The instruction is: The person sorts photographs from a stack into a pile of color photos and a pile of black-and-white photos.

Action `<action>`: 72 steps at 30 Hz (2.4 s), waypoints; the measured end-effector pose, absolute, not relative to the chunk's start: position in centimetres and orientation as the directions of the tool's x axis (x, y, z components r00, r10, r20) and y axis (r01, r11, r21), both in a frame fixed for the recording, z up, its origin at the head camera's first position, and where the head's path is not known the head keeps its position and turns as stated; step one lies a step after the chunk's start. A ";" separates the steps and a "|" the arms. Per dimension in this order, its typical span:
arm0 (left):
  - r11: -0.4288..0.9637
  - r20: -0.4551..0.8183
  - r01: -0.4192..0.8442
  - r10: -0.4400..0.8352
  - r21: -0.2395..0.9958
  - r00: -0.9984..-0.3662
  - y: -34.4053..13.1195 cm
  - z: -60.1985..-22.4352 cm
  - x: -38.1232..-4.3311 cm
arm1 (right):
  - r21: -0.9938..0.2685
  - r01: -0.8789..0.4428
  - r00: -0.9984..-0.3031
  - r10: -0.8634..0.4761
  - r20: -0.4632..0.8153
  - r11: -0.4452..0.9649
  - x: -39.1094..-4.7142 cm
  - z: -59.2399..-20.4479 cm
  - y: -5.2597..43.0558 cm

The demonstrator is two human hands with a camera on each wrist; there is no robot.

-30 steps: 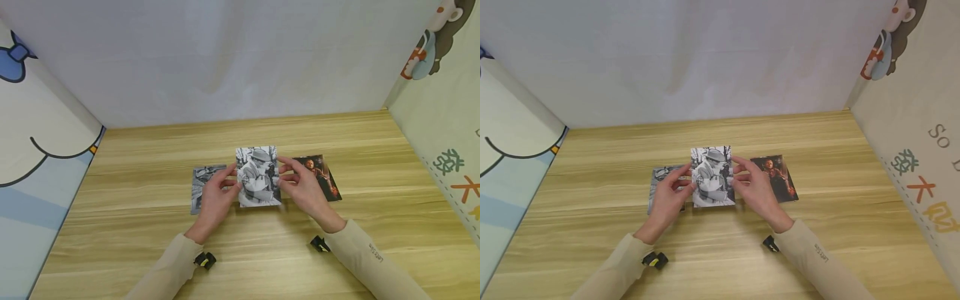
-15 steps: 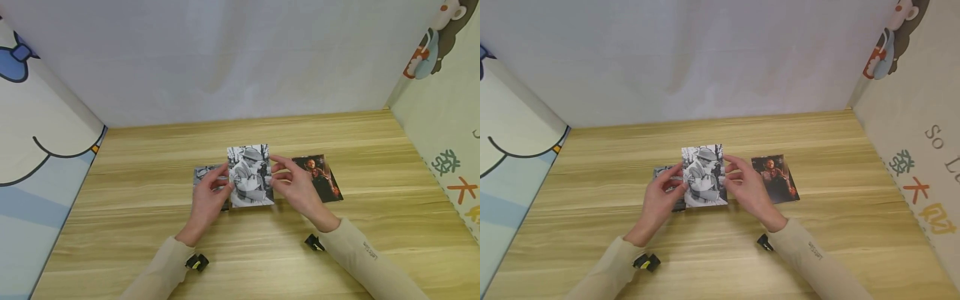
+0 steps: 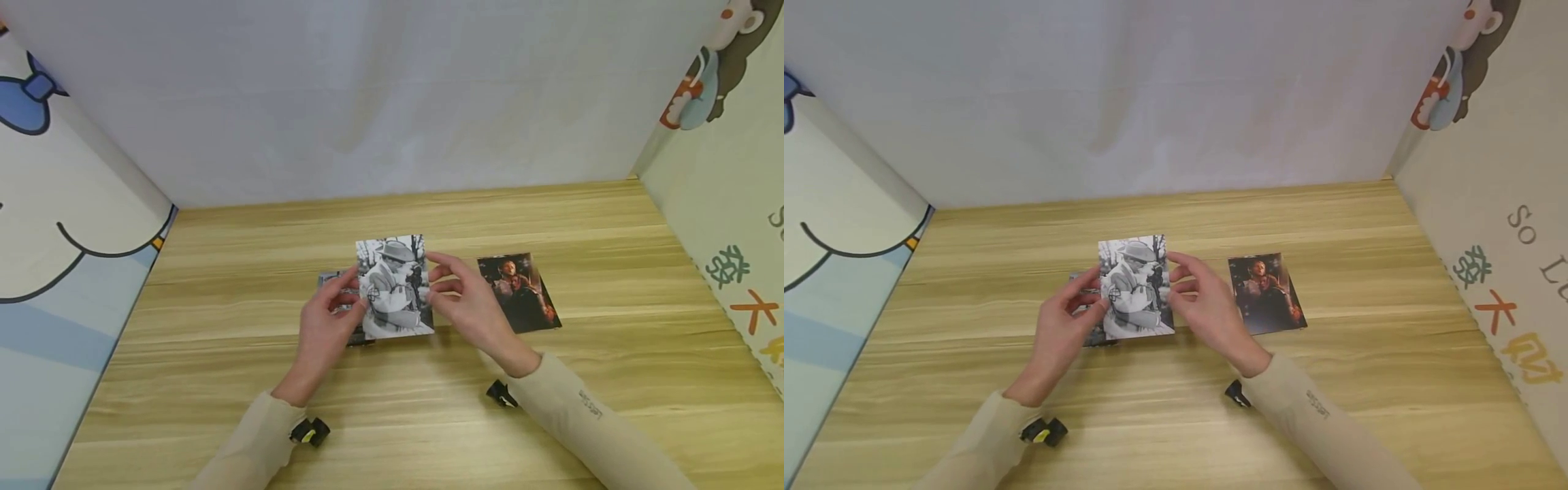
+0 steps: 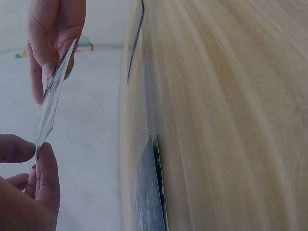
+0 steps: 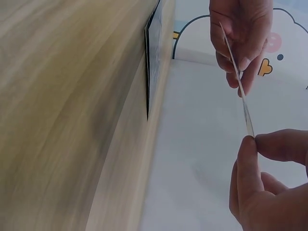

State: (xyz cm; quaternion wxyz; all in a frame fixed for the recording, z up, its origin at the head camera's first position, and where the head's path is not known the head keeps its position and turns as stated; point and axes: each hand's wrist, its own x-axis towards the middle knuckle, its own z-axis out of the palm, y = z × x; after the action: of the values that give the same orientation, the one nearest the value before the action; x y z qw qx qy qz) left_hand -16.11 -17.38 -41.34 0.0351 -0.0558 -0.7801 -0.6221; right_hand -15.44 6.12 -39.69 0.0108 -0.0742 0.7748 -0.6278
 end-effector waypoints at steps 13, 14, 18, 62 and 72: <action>0.204 0.134 0.129 -0.010 0.970 -0.991 -19.0 -41.3 -16.5 | -0.976 -0.100 -0.987 -0.145 0.072 0.192 -15.9 -39.3 4.2; 0.209 0.135 0.129 -0.014 0.969 -0.991 -19.1 -41.3 -16.5 | -0.976 -0.100 -0.986 -0.149 0.071 0.192 -16.0 -39.3 4.1; 0.212 0.140 0.131 -0.028 0.969 -0.990 -19.6 -41.2 -16.6 | -0.974 -0.105 -0.985 -0.157 0.074 0.199 -16.2 -39.3 3.6; 0.357 0.073 0.042 -0.074 0.933 -0.995 -23.9 -42.1 -18.1 | -0.938 -0.114 -0.979 -0.200 0.049 0.326 -18.0 -40.6 -1.4; 0.444 0.040 0.008 -0.062 0.896 -0.997 -24.2 -42.5 -18.8 | -0.927 -0.086 -0.977 -0.214 0.006 0.366 -18.9 -41.2 -1.7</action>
State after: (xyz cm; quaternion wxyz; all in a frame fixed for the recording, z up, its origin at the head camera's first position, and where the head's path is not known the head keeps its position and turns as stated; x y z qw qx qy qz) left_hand -18.83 -24.19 -42.52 0.0333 0.0158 -0.8490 -0.5271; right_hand -18.89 -1.68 -41.16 0.0576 -0.0907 0.8244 -0.5557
